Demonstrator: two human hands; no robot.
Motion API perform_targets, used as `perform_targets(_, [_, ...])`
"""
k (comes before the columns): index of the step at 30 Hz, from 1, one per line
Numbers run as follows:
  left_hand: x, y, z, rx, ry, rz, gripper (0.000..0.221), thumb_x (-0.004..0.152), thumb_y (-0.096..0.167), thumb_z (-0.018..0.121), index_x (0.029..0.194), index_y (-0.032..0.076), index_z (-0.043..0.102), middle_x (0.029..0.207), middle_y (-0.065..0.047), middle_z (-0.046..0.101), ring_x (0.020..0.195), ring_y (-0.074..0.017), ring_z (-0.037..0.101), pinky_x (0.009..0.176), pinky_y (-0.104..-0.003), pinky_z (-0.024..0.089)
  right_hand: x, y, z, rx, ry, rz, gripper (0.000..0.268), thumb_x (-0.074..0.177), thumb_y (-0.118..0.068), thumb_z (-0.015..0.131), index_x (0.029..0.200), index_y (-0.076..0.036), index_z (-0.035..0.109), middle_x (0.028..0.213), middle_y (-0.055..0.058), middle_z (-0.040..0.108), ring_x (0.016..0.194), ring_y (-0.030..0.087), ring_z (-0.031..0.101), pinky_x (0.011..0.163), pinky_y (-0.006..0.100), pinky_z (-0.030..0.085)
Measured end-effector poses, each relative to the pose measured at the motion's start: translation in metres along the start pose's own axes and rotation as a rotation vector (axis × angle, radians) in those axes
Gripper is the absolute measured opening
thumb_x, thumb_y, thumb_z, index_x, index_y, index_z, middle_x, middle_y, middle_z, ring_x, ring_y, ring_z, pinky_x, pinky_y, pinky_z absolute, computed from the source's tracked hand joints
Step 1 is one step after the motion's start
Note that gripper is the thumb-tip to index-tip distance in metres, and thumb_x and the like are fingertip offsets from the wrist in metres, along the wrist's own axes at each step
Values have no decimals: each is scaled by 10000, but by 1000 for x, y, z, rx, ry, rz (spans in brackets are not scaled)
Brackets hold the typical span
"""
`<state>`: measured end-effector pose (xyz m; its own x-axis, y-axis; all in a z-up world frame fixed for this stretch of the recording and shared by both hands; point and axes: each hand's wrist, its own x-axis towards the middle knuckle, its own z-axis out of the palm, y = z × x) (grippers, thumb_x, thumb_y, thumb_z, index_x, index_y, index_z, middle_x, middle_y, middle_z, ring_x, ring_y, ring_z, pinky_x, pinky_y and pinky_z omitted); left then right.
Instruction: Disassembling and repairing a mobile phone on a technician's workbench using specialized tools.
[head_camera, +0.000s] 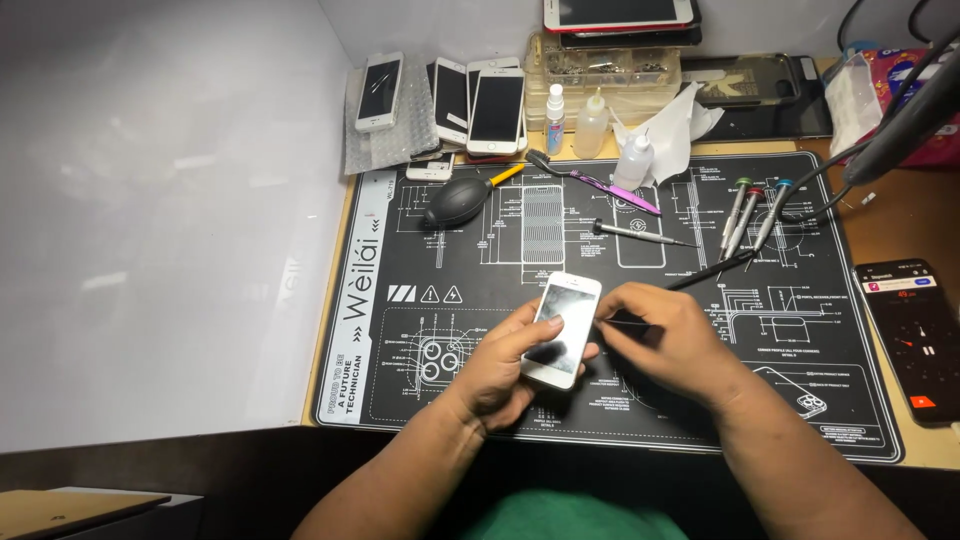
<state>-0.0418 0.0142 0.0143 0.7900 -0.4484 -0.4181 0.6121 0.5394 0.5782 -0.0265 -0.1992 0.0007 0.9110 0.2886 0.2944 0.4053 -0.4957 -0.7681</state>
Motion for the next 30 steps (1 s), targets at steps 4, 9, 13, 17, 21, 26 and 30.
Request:
perform_targets(4, [8, 10, 0, -129, -97, 96, 417, 926, 124, 652, 1327, 66, 557, 1039, -237, 715, 913, -345, 753, 776, -450, 662, 10, -2, -30, -87, 94, -68, 80, 800, -61, 745, 806, -100, 676, 910, 86, 772, 841, 335, 734, 747, 409, 562])
perform_targets(9, [50, 59, 17, -192, -522, 179, 670, 1099, 535, 359, 1573, 61, 374, 1409, -335, 548, 1210, -383, 624, 926, -515, 579, 56, 1, -82, -497, -224, 222, 53, 837, -185, 678, 865, -170, 721, 791, -15, 735, 743, 160, 649, 717, 316, 482])
perform_targets(13, [99, 83, 30, -179, -537, 400, 715, 1108, 589, 323, 1399, -25, 545, 1166, -280, 694, 1017, -340, 708, 904, -480, 587, 83, 19, -89, -507, -231, 243, 137, 907, -288, 712, 983, -196, 780, 781, -17, 750, 699, 167, 621, 723, 329, 457])
perform_targets(17, [120, 88, 11, -148, -309, 596, 624, 1062, 559, 390, 1467, 91, 460, 1047, -202, 705, 912, -262, 698, 828, -406, 598, 78, 57, -76, -451, -108, 238, 272, 965, -218, 635, 1172, -93, 759, 1120, 59, 750, 1038, 249, 679, 950, 380, 506])
perform_targets(21, [122, 76, 1, -187, -352, 506, 675, 1090, 522, 330, 1427, -32, 515, 1023, -207, 704, 874, -264, 688, 777, -369, 572, 83, 37, -66, -450, -277, 502, 308, 996, -243, 569, 1252, -137, 706, 1158, 74, 713, 1070, 227, 659, 995, 393, 539])
perform_targets(26, [126, 64, 3, -139, -462, 283, 747, 993, 579, 422, 1278, -81, 624, 990, -158, 722, 844, -218, 693, 768, -323, 568, 82, 65, -62, -481, -193, 320, 404, 915, -303, 639, 1299, -197, 701, 1126, 53, 763, 955, 260, 678, 876, 377, 500])
perform_targets(30, [131, 51, 6, -195, -438, 226, 892, 986, 777, 364, 1139, -46, 672, 950, -167, 703, 822, -237, 692, 743, -353, 584, 77, 57, -64, -464, -60, 141, 268, 931, -262, 677, 1135, -114, 770, 1137, 51, 773, 1059, 222, 705, 961, 334, 495])
